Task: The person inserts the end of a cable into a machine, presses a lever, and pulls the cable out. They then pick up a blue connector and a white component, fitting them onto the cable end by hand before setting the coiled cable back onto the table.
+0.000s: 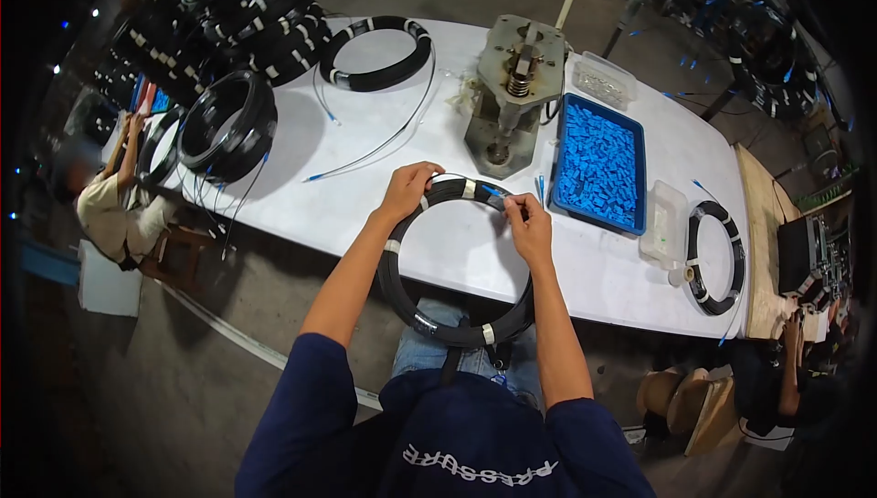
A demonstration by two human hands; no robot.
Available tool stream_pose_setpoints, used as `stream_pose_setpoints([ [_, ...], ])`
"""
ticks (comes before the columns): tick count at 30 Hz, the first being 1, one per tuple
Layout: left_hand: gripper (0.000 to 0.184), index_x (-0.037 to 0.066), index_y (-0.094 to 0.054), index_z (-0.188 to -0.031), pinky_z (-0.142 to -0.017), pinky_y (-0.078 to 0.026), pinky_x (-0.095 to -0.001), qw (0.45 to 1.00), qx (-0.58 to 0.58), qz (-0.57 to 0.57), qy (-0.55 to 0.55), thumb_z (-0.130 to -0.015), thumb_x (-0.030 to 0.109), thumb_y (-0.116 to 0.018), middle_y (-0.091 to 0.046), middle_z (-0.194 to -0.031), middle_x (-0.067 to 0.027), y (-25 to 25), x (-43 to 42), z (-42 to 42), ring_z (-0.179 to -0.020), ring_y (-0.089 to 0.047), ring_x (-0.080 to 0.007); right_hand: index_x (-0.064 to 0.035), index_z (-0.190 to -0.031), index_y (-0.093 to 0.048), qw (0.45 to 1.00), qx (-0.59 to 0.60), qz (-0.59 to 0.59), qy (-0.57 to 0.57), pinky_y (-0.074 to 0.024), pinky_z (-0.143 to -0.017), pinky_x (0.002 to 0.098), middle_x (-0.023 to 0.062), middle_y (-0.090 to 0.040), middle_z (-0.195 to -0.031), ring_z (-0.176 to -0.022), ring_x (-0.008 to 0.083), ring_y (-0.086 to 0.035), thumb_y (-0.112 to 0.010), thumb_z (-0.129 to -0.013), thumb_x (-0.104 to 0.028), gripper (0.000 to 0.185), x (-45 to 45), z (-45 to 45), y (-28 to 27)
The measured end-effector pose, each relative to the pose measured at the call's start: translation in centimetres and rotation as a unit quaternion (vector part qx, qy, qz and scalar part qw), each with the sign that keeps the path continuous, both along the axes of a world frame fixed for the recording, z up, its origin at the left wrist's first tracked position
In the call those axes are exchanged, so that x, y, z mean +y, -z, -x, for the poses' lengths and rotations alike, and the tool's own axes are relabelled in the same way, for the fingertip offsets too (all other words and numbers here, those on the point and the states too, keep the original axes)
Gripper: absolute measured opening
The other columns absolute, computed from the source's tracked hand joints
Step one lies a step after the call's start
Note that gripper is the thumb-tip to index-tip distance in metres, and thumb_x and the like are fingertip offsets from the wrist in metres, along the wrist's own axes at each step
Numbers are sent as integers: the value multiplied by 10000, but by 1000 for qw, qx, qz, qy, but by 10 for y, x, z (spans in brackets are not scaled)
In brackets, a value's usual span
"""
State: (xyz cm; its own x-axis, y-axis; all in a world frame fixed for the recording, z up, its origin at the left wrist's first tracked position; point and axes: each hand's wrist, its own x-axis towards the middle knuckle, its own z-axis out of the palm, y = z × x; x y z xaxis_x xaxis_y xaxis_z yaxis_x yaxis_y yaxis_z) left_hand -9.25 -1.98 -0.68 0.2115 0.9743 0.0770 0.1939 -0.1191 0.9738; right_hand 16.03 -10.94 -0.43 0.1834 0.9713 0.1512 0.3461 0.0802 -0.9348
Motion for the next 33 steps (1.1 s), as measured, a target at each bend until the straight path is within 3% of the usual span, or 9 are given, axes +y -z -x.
stream_pose_setpoints([
  [4,294,9,-697,-1112,-681,-432,-247,992,86,9,91,-966,218,-549,-586,-764,-6,-18,4,-3,-716,-511,-96,-7,-959,-670,999,12,-24,18,-454,-590,251,49,-688,-746,-610,94,-581,-653,-959,-226,219,-5,-2,-3],
  [8,585,104,-592,-1340,-970,-430,-430,926,252,-234,155,-845,375,-749,-665,-1141,-113,-42,-4,-19,-1087,-569,-311,-16,-925,-657,999,20,36,-23,-425,-581,241,37,-674,-750,-623,72,-548,-640,-972,-232,222,5,-14,-1],
  [11,497,94,-639,-1291,-895,-472,-401,904,235,-279,223,-865,330,-740,-690,-1068,-124,-57,-7,-48,-988,-613,-300,-28,-940,-650,986,115,73,-94,-422,-644,214,4,-669,-789,-720,58,-563,-620,-989,-224,204,11,-19,-2],
  [13,341,67,-697,-1198,-785,-500,-358,930,184,-141,284,-906,244,-703,-705,-944,-134,-54,-12,-64,-853,-640,-273,-30,-940,-647,982,141,73,-103,-424,-643,214,5,-667,-786,-717,59,-564,-621,-990,-224,202,9,-23,0],
  [16,233,44,-728,-1112,-707,-501,-331,950,121,-128,256,-928,175,-669,-698,-845,-137,-43,-14,-74,-751,-639,-255,-34,-939,-641,975,168,93,-115,-444,-672,207,7,-668,-798,-729,60,-573,-624,-992,-221,196,4,-33,1],
  [21,182,-2,-699,-1049,-706,-482,-305,941,156,-203,220,-950,135,-628,-682,-900,-133,-28,-10,-50,-760,-610,-198,-14,-995,-662,973,196,46,-112,-480,-742,216,31,-691,-833,-767,72,-595,-627,-991,-205,194,5,-37,-1],
  [24,203,7,-700,-1060,-706,-485,-313,964,161,-112,181,-952,164,-632,-667,-891,-126,-29,-20,-36,-738,-598,-211,9,-1051,-667,976,176,56,-111,-492,-759,225,49,-707,-869,-787,82,-609,-628,-986,-166,191,3,-35,-2],
  [29,209,117,-742,-1054,-606,-449,-315,943,236,-187,140,-919,269,-693,-637,-828,-54,-33,-31,-39,-673,-578,-197,33,-1111,-662,969,195,71,-133,-509,-783,230,76,-726,-946,-807,92,-623,-611,-984,-102,192,4,-39,1],
  [33,210,98,-737,-1040,-596,-454,-315,948,228,-185,122,-926,266,-683,-637,-799,-59,-27,-18,-47,-648,-588,-205,36,-1121,-651,964,215,85,-129,-515,-795,231,91,-726,-974,-825,94,-626,-580,-997,-88,188,1,-36,-4],
])
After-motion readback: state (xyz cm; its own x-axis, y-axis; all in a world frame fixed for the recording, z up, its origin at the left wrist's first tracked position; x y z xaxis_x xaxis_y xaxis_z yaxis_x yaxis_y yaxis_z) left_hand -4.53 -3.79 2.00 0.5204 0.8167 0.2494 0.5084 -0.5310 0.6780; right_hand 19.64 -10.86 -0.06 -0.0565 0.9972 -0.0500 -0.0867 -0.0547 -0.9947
